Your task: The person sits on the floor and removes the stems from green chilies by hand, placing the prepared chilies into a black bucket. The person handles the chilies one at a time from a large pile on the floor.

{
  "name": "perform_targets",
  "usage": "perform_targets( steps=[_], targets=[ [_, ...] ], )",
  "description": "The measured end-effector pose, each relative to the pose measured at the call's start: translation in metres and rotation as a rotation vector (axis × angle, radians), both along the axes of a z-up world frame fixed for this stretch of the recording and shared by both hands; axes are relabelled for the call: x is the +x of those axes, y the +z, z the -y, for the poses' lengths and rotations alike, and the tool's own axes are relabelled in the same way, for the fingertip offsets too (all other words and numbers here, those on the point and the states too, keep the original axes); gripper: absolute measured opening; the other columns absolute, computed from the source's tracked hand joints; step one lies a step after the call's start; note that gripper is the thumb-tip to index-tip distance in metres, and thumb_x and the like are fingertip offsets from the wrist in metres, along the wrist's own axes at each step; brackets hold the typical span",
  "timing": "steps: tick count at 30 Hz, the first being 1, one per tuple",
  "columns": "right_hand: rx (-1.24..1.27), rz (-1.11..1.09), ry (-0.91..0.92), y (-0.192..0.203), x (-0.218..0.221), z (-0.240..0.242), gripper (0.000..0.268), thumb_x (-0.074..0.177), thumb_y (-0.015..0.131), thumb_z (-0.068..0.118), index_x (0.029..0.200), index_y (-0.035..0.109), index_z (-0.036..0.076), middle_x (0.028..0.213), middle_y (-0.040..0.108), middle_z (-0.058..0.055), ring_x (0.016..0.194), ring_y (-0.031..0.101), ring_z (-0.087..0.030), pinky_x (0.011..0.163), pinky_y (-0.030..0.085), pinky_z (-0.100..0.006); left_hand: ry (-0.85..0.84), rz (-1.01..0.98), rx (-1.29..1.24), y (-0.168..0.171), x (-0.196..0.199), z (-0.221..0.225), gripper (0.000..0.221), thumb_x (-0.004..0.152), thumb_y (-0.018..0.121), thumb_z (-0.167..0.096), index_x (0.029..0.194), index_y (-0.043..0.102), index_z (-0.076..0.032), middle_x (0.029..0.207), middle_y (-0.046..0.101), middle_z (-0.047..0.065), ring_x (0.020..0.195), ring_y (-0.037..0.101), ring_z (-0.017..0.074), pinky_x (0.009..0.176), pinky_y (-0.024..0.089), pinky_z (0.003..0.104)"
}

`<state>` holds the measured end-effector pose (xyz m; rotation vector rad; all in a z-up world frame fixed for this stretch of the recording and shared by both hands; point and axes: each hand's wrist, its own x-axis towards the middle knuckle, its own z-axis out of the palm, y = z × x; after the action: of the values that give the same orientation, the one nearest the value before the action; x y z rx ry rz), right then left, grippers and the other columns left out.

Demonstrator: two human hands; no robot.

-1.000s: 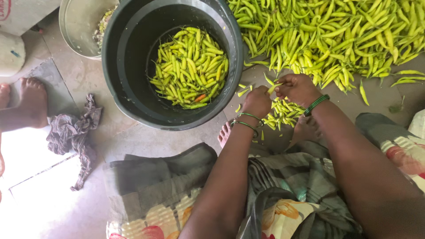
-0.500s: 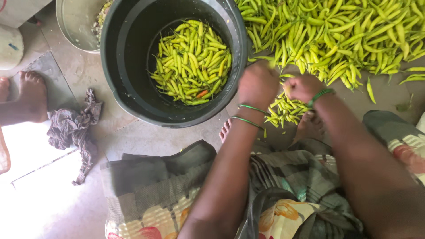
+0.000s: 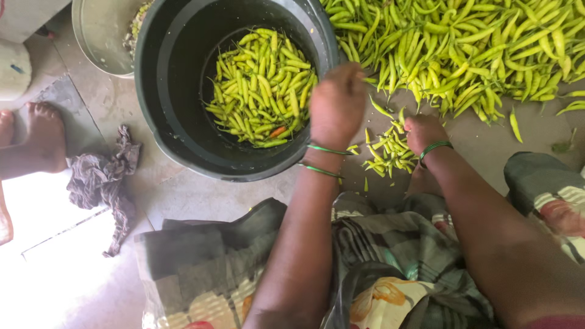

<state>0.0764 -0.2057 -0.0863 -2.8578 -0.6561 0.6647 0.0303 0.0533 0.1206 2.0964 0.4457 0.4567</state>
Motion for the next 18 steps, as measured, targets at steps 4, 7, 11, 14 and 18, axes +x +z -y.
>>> perform_targets(
  steps=[4, 7, 11, 14, 18],
  targets=[
    [0.617, -0.55, -0.6, 0.014, 0.017, -0.001, 0.043, 0.076, 0.078, -0.002, 0.116, 0.064, 0.006, 0.106, 0.071, -0.004, 0.091, 0.071, -0.016, 0.079, 0.059, -0.031, -0.169, -0.271, 0.018, -0.032, -0.001, 0.03, 0.022, 0.09, 0.065, -0.023, 0.098, 0.076, -0.007, 0.099, 0.076, 0.017, 0.094, 0.073, 0.038, 0.087, 0.057, 0.046],
    [0.979, -1.027, -0.597, 0.042, 0.033, -0.01, 0.028, 0.084, 0.077, 0.002, 0.11, 0.066, 0.001, 0.096, 0.07, -0.009, 0.077, 0.065, -0.014, 0.069, 0.053, -0.026, -0.244, -0.346, 0.016, -0.058, -0.009, 0.041, 0.043, 0.086, 0.068, -0.021, 0.124, 0.065, 0.0, 0.101, 0.071, 0.024, 0.095, 0.069, 0.0422, 0.084, 0.055, 0.049],
    [0.966, -1.146, -0.536, 0.092, 0.037, -0.03, 0.024, 0.084, 0.076, 0.0, 0.106, 0.066, -0.001, 0.091, 0.07, -0.008, 0.073, 0.066, -0.014, 0.067, 0.054, -0.026, -0.124, -0.442, -0.224, -0.08, -0.011, 0.044, 0.029, 0.089, 0.066, -0.022, 0.112, 0.072, -0.005, 0.097, 0.073, 0.024, 0.092, 0.07, 0.0384, 0.083, 0.054, 0.046],
    [0.878, -1.151, -0.488, 0.125, 0.037, -0.044, 0.021, 0.085, 0.076, 0.003, 0.103, 0.067, -0.002, 0.086, 0.071, -0.009, 0.07, 0.065, -0.014, 0.064, 0.053, -0.027, -0.051, -0.265, -0.437, -0.085, -0.011, 0.042, 0.028, 0.087, 0.069, -0.024, 0.106, 0.077, -0.005, 0.091, 0.078, 0.018, 0.081, 0.074, 0.0253, 0.076, 0.057, 0.036],
    [1.005, -1.122, -0.53, 0.148, 0.046, -0.048, 0.016, 0.091, 0.071, 0.011, 0.103, 0.069, 0.001, 0.087, 0.074, -0.009, 0.069, 0.066, -0.014, 0.062, 0.053, -0.027, -0.09, -0.235, -0.672, -0.081, -0.011, 0.039, 0.024, 0.09, 0.07, -0.021, 0.104, 0.078, -0.003, 0.085, 0.078, 0.011, 0.072, 0.067, 0.0118, 0.066, 0.054, 0.03]
  ],
)
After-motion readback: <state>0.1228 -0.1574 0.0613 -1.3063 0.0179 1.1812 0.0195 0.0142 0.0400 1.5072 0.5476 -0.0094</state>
